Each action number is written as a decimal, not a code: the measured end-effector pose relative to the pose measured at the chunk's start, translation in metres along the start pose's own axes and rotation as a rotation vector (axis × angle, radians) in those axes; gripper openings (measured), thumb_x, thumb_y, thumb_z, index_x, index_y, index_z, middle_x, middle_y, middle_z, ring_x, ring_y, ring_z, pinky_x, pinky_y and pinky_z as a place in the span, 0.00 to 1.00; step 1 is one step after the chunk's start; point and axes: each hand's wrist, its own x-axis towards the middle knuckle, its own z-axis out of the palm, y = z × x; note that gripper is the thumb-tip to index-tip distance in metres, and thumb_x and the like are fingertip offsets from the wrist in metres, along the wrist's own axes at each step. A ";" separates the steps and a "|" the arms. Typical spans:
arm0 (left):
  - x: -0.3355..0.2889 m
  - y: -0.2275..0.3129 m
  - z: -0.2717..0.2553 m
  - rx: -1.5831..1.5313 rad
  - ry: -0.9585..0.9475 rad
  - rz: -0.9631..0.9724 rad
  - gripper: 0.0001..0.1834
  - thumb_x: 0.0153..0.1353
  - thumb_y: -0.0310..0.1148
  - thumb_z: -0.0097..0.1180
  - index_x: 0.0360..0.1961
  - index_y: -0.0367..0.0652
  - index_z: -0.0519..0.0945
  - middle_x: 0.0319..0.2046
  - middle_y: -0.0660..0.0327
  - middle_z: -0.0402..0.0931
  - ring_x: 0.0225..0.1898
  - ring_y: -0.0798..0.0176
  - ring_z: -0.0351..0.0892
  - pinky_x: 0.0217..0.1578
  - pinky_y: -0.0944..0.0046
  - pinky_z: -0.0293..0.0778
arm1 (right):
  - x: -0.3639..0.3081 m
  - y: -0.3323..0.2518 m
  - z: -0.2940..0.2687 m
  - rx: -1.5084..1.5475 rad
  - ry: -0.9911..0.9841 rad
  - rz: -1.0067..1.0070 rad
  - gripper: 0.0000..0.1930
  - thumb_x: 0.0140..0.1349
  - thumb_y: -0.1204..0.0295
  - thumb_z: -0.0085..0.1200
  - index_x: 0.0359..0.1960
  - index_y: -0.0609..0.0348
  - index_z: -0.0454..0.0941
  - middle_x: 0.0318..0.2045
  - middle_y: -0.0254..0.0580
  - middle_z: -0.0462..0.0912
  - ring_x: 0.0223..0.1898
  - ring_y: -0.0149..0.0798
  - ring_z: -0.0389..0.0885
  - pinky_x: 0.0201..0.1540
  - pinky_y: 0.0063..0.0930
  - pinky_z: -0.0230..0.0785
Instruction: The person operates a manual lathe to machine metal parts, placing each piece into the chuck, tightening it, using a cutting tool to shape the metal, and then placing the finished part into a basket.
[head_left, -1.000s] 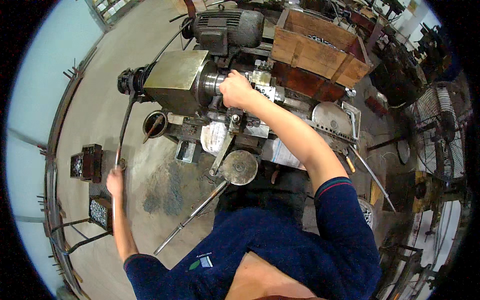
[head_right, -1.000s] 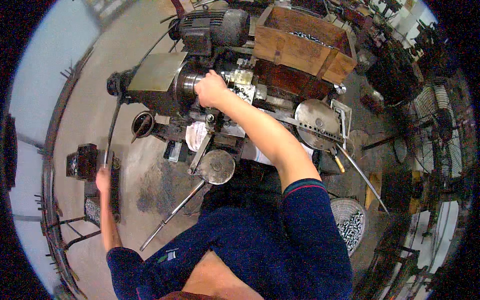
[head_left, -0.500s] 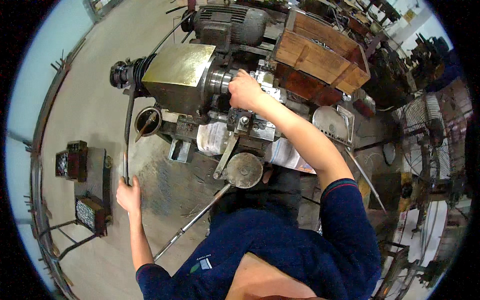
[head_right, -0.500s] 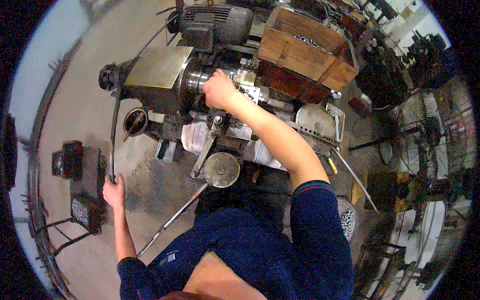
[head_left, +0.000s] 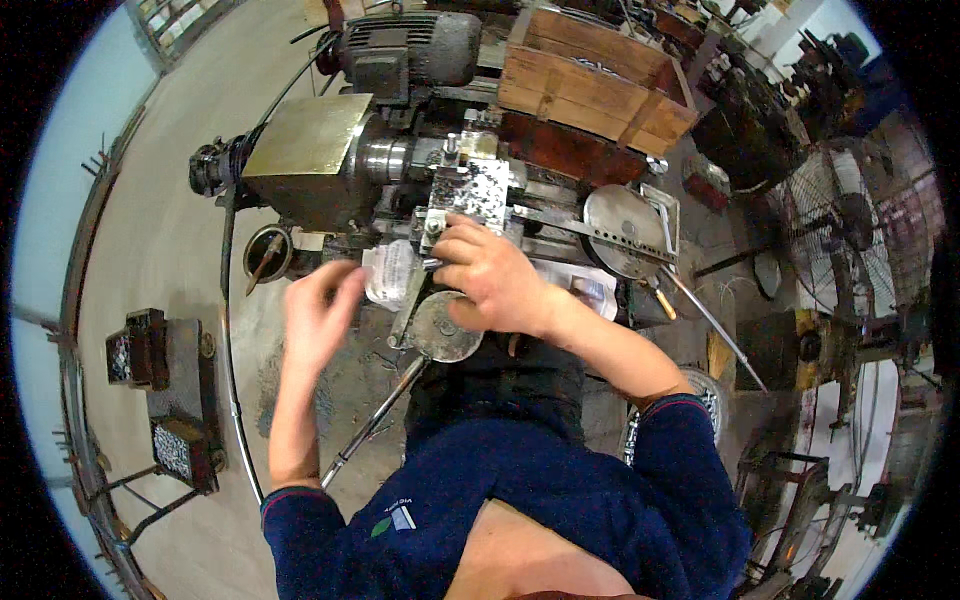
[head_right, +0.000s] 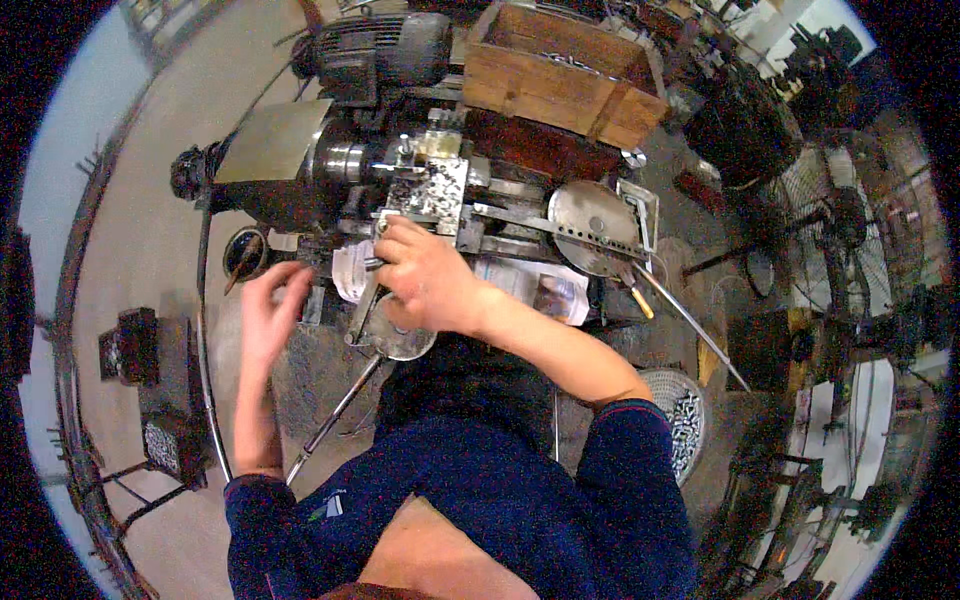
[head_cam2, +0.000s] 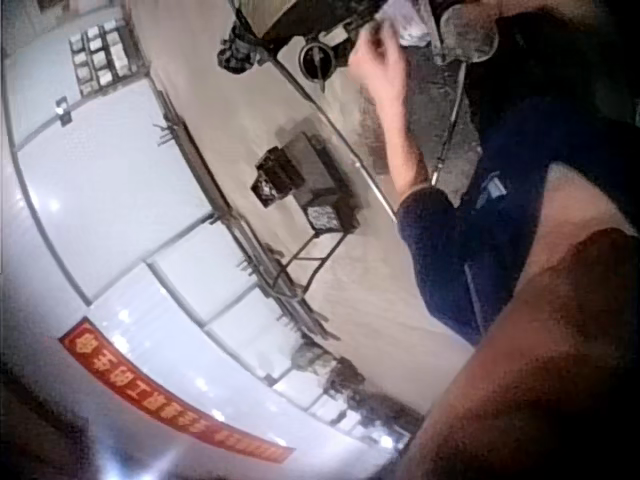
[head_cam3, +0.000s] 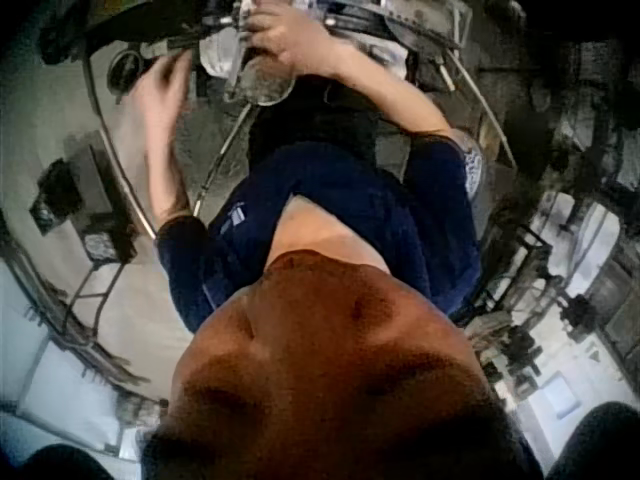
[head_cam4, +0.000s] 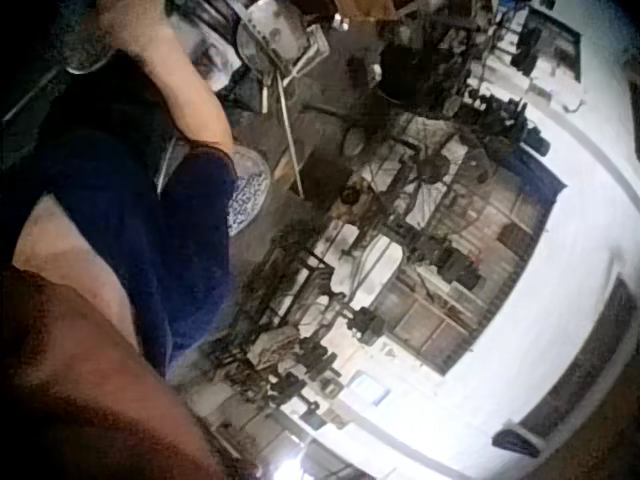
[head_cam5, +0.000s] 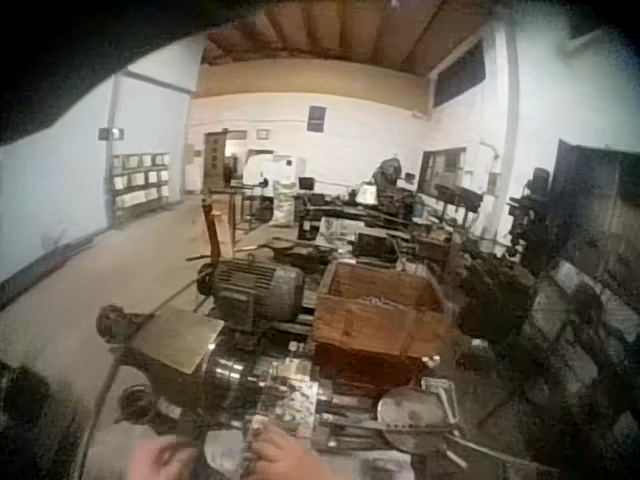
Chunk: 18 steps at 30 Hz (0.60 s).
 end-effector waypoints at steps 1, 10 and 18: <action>0.007 0.014 0.018 0.013 -0.060 0.038 0.12 0.55 0.37 0.56 0.30 0.37 0.79 0.22 0.52 0.76 0.24 0.57 0.78 0.28 0.65 0.71 | -0.005 -0.006 -0.003 0.034 0.026 -0.001 0.16 0.29 0.70 0.56 0.24 0.65 0.77 0.35 0.50 0.74 0.45 0.51 0.71 0.59 0.45 0.58; 0.005 0.042 0.093 -0.663 -0.422 -0.122 0.14 0.61 0.38 0.50 0.29 0.35 0.77 0.19 0.62 0.75 0.20 0.68 0.73 0.24 0.70 0.68 | -0.055 -0.020 -0.019 0.060 0.214 0.111 0.12 0.31 0.71 0.54 0.22 0.61 0.75 0.34 0.49 0.71 0.44 0.51 0.69 0.58 0.46 0.57; -0.013 0.038 0.109 -1.115 -0.417 -0.570 0.16 0.63 0.40 0.46 0.29 0.37 0.75 0.16 0.61 0.72 0.18 0.66 0.74 0.21 0.68 0.71 | -0.081 -0.020 0.012 0.283 0.307 0.211 0.24 0.40 0.64 0.51 0.41 0.64 0.75 0.47 0.55 0.71 0.49 0.57 0.67 0.52 0.43 0.63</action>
